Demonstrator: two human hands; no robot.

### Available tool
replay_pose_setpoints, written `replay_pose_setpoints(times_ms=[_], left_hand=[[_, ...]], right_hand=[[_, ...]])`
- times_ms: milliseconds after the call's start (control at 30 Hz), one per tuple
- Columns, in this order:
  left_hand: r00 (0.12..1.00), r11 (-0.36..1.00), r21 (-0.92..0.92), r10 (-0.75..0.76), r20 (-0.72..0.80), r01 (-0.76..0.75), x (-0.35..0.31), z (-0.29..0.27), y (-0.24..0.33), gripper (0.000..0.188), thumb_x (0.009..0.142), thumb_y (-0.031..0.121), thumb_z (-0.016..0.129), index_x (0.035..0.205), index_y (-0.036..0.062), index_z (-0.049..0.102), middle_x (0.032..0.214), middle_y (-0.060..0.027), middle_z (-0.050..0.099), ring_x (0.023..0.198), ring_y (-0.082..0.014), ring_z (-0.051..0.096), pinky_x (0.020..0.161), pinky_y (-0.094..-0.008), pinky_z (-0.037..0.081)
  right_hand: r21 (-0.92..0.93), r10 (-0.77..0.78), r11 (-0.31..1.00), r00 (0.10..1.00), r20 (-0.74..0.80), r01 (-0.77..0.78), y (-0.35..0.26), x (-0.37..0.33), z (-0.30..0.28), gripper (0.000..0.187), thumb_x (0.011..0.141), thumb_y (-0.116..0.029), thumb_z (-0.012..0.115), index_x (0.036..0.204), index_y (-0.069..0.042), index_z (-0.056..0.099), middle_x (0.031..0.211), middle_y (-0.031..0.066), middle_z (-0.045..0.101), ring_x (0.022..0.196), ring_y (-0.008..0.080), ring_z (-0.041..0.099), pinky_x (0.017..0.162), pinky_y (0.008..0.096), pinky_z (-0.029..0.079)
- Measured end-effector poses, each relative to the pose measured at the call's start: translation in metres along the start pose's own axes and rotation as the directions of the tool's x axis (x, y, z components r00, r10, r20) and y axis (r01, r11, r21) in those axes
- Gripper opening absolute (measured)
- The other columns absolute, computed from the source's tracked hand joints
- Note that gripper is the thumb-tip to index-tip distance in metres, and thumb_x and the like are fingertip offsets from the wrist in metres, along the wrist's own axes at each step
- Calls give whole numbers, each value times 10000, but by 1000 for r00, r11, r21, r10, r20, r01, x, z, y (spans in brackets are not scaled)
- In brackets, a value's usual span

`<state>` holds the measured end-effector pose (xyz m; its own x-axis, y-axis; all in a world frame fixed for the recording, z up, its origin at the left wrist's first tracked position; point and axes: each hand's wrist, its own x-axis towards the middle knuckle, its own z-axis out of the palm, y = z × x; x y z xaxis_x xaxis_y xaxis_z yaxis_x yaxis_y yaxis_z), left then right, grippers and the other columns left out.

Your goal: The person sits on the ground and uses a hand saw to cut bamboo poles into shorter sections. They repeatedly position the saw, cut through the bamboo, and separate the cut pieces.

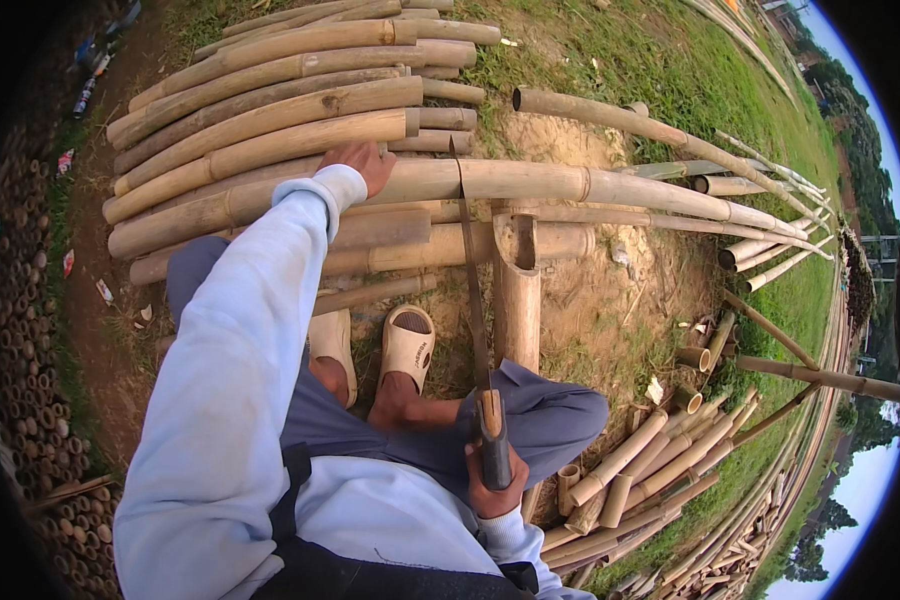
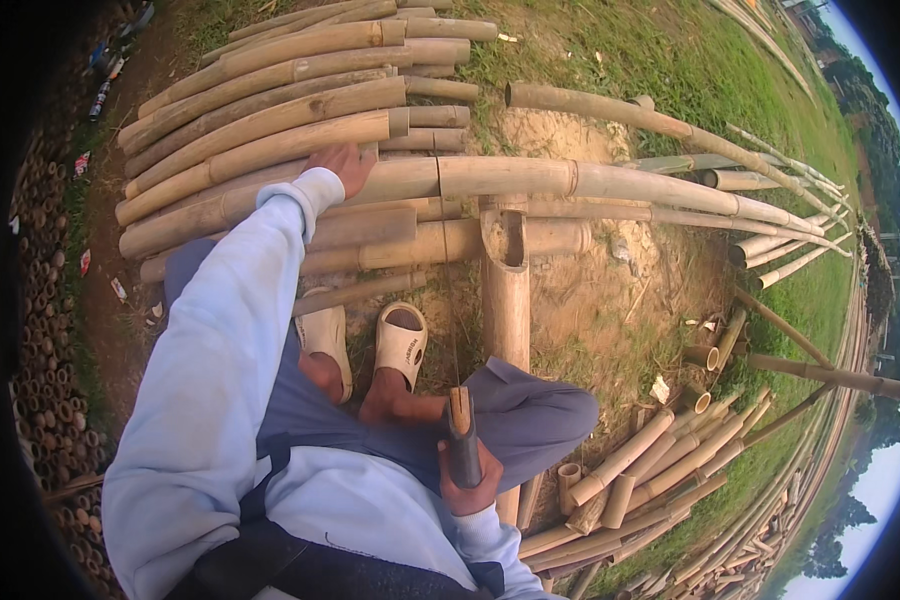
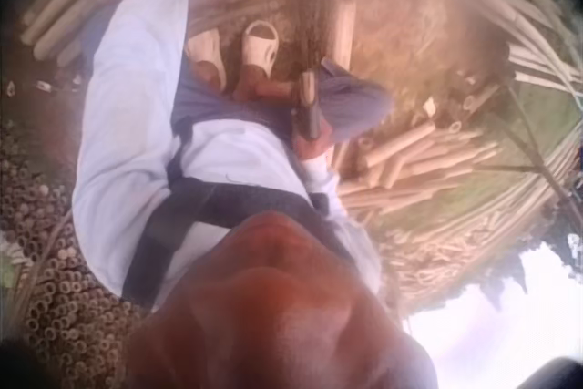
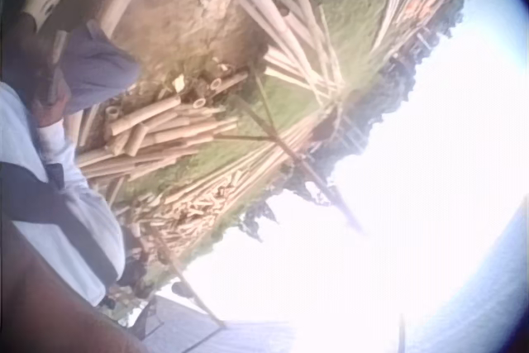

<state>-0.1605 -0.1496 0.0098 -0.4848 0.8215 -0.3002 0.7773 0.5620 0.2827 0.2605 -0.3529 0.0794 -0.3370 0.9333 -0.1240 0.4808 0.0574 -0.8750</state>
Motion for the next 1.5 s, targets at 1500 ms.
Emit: replay_pose_setpoints(times_ms=[1500], left_hand=[[999, 999, -46, 21, 37, -20, 14, 12, 7, 618, 974, 465, 398, 1168, -52, 675, 1267, -270, 630, 1182, -423, 606, 1022, -492, 471]], right_hand=[[76, -81, 994, 997, -16, 82, 28, 211, 68, 133, 875, -89, 719, 905, 9, 634, 683, 73, 594, 638, 137, 524, 622, 324, 460]])
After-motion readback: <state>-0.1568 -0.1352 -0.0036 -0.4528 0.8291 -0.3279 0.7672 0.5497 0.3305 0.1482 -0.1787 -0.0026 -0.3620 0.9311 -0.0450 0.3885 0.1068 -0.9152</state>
